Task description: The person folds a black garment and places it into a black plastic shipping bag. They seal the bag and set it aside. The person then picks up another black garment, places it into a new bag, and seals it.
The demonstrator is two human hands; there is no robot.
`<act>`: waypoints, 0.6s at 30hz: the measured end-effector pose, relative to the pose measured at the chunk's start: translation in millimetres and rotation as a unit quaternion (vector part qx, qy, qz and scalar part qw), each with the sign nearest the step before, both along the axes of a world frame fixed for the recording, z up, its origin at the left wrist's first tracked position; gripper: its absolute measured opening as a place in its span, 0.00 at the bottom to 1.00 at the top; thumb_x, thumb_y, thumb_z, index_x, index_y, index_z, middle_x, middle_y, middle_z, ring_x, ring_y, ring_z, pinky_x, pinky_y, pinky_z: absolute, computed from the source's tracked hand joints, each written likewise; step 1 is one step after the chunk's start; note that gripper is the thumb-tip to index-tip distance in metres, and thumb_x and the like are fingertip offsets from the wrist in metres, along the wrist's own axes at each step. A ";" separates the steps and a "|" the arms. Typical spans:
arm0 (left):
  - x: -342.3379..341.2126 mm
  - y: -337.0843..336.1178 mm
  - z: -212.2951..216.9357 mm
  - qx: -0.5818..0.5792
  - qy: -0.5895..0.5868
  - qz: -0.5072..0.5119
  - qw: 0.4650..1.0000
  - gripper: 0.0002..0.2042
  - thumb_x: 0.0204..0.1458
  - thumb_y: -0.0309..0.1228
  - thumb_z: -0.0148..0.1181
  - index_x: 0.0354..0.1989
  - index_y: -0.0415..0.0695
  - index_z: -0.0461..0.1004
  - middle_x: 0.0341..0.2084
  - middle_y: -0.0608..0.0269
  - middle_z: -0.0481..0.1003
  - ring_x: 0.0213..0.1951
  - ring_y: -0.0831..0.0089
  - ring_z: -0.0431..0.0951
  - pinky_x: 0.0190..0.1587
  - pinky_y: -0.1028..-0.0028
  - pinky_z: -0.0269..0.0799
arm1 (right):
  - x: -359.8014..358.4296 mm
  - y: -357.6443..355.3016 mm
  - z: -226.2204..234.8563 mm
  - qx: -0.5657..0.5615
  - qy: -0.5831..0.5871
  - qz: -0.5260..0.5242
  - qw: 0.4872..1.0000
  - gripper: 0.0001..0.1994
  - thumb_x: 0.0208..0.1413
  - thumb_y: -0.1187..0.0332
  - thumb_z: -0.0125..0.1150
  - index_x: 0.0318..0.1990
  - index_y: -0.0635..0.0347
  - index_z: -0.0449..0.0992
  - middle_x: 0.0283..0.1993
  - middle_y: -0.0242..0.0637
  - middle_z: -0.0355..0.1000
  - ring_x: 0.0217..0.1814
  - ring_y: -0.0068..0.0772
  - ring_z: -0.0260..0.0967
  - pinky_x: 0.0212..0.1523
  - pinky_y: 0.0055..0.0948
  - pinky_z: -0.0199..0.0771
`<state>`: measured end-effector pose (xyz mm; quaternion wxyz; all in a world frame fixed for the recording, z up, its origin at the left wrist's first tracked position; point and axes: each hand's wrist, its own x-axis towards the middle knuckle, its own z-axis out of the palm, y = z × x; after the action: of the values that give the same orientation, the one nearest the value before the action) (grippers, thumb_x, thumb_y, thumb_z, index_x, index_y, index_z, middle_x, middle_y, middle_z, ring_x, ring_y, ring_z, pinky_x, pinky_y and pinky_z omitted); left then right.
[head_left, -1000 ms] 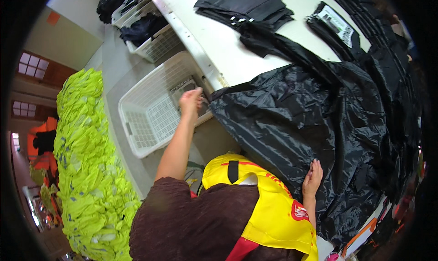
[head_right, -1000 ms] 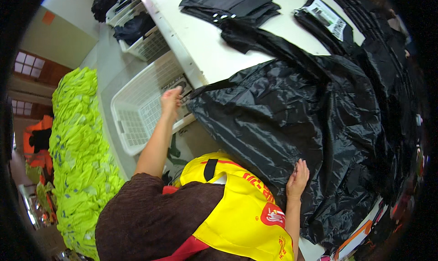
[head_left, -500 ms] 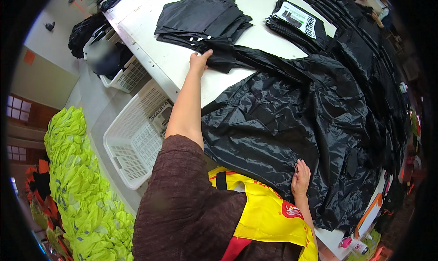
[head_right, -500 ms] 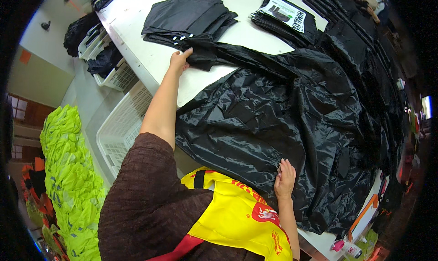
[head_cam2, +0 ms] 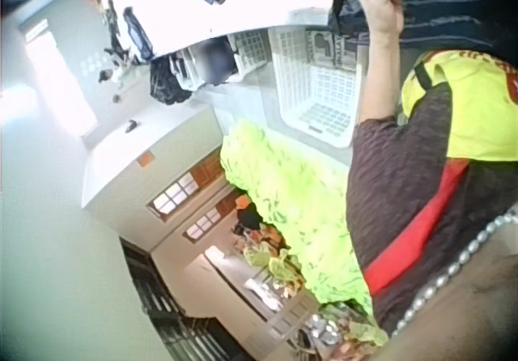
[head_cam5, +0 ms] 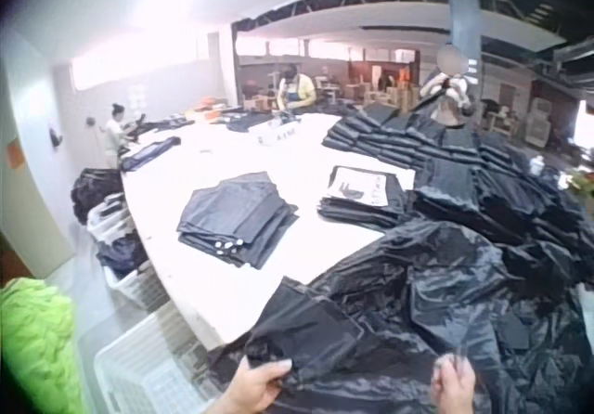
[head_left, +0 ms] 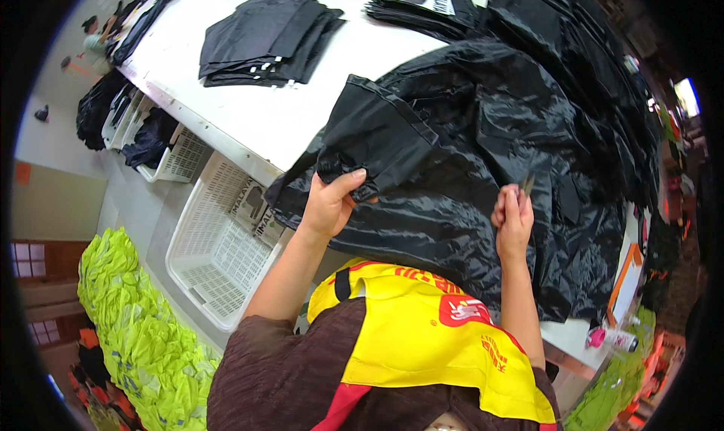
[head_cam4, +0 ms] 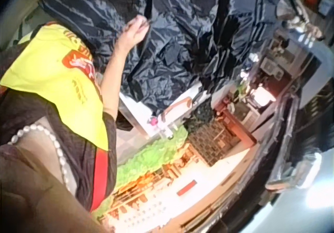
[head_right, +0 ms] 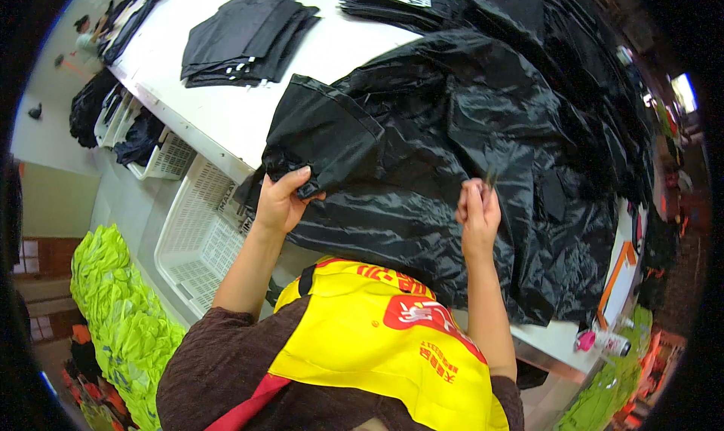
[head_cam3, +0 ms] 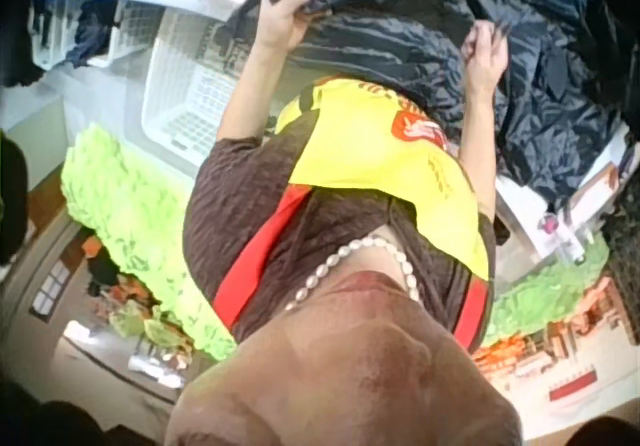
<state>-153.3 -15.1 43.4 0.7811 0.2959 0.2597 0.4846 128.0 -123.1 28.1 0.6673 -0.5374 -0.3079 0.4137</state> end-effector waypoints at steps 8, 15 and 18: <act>50.8 -56.2 17.9 0.460 0.371 0.045 0.805 0.22 0.38 0.17 0.60 0.47 0.42 0.72 0.28 0.62 0.73 0.32 0.69 0.73 0.36 0.74 0.71 | -4.9 -2.3 14.4 0.068 -0.054 0.007 0.996 0.09 0.62 0.65 0.47 0.40 0.60 0.70 0.37 0.32 0.72 0.25 0.13 0.58 0.23 0.13 0.58; 71.2 -88.6 15.6 0.740 0.415 0.073 0.524 0.15 0.34 0.27 0.60 0.36 0.52 0.79 0.26 0.66 0.68 0.33 0.70 0.71 0.32 0.74 0.66 | 13.6 -47.9 11.1 -0.022 0.022 0.021 0.999 0.11 0.61 0.63 0.50 0.40 0.61 0.72 0.36 0.30 0.71 0.20 0.09 0.52 0.17 0.12 0.49; 77.5 -97.0 9.7 0.755 0.398 0.051 0.519 0.14 0.37 0.29 0.61 0.37 0.53 0.78 0.27 0.66 0.68 0.35 0.71 0.71 0.33 0.75 0.64 | 6.6 -55.6 6.6 -0.084 -0.052 0.049 0.994 0.10 0.55 0.66 0.59 0.41 0.62 0.72 0.37 0.29 0.70 0.23 0.09 0.56 0.22 0.12 0.55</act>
<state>-75.8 -112.1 53.1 0.0540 0.9229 0.0951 0.3692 134.6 -178.7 34.7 0.5816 -0.5967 -0.3325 0.4417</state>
